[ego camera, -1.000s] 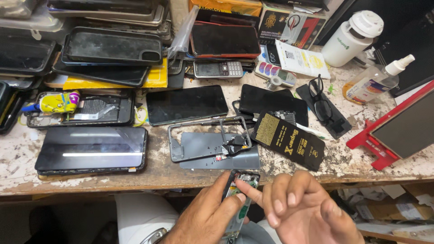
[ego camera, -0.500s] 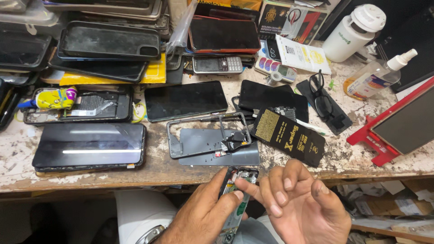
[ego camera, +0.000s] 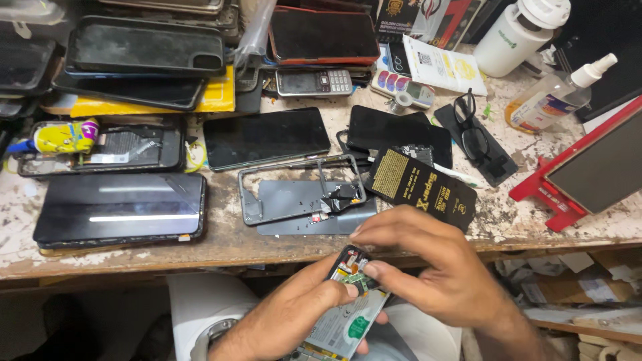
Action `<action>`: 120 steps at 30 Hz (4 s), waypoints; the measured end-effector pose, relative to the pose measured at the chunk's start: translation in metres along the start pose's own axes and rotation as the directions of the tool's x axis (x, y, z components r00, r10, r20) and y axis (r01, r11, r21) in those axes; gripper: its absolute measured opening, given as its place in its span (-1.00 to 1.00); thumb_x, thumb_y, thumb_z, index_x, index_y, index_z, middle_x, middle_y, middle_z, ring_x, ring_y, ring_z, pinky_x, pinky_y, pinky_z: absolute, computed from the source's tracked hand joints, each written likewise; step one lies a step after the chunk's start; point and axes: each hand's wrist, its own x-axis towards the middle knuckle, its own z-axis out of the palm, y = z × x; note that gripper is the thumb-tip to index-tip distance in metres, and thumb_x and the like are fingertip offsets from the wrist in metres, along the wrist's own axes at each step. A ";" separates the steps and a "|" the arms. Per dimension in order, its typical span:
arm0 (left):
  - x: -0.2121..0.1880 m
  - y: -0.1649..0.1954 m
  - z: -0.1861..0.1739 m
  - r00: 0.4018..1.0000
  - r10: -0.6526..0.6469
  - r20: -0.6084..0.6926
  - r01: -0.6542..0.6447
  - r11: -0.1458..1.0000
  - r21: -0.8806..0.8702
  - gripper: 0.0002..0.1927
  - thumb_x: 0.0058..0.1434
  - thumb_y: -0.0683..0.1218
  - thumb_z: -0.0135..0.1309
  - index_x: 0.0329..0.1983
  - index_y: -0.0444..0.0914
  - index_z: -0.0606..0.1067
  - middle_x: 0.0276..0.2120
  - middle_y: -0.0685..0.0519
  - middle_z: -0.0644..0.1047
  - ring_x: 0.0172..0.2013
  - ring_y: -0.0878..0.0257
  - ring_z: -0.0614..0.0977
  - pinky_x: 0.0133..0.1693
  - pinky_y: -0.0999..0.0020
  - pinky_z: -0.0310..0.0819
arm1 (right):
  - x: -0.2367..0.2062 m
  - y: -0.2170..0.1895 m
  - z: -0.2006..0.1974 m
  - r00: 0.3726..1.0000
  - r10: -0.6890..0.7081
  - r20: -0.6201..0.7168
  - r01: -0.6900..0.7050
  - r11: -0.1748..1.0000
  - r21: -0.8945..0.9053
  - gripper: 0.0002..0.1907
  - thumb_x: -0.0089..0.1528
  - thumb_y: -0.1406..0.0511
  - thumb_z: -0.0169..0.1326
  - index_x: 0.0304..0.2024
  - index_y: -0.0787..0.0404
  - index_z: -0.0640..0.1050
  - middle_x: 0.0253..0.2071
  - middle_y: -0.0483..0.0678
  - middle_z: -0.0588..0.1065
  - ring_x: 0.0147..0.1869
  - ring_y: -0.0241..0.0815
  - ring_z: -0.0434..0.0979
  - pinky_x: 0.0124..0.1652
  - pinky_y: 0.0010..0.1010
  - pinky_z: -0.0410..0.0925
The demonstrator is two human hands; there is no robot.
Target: The person disassembles a smartphone, removes the battery, and uses a plastic card to pry the back cover. They then use a metal tool to scrape adhesive from the back cover and reassemble the phone. The person briefly shows a phone screen displaying a video call.
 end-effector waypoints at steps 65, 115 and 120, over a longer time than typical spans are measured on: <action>0.053 -0.026 0.007 0.412 0.881 -0.235 -0.870 0.456 0.185 0.19 -0.03 -0.34 0.38 0.55 -0.34 -0.13 0.44 -0.20 0.21 0.36 -0.01 0.38 0.31 0.01 0.33 | 0.014 0.041 0.068 0.725 0.609 -0.322 0.076 0.394 0.916 -0.89 0.37 0.41 -0.04 -0.07 0.34 0.42 -0.18 0.05 0.55 -0.15 -0.26 0.59 -0.11 -0.39 0.47; 0.017 0.030 -0.041 0.468 0.729 -0.499 -0.758 0.622 0.198 -0.16 0.08 -0.37 0.20 0.41 -0.36 0.10 0.37 -0.23 0.34 0.17 0.12 0.53 0.16 0.18 0.49 | 0.085 0.031 0.045 0.942 0.334 0.037 -0.294 0.764 0.574 -0.84 0.24 0.47 0.15 -0.12 0.31 0.61 0.15 0.04 0.46 0.05 -0.24 0.54 -0.14 -0.44 0.47; 0.015 0.033 -0.043 0.466 0.763 -0.448 -0.780 0.593 0.198 -0.12 0.06 -0.39 0.21 0.42 -0.33 0.08 0.40 -0.14 0.29 0.21 0.16 0.50 0.19 0.20 0.47 | 0.091 0.034 0.046 0.956 0.293 0.035 -0.259 0.779 0.571 -0.83 0.24 0.49 0.13 -0.12 0.30 0.61 0.12 0.04 0.48 0.16 -0.23 0.54 0.02 -0.40 0.50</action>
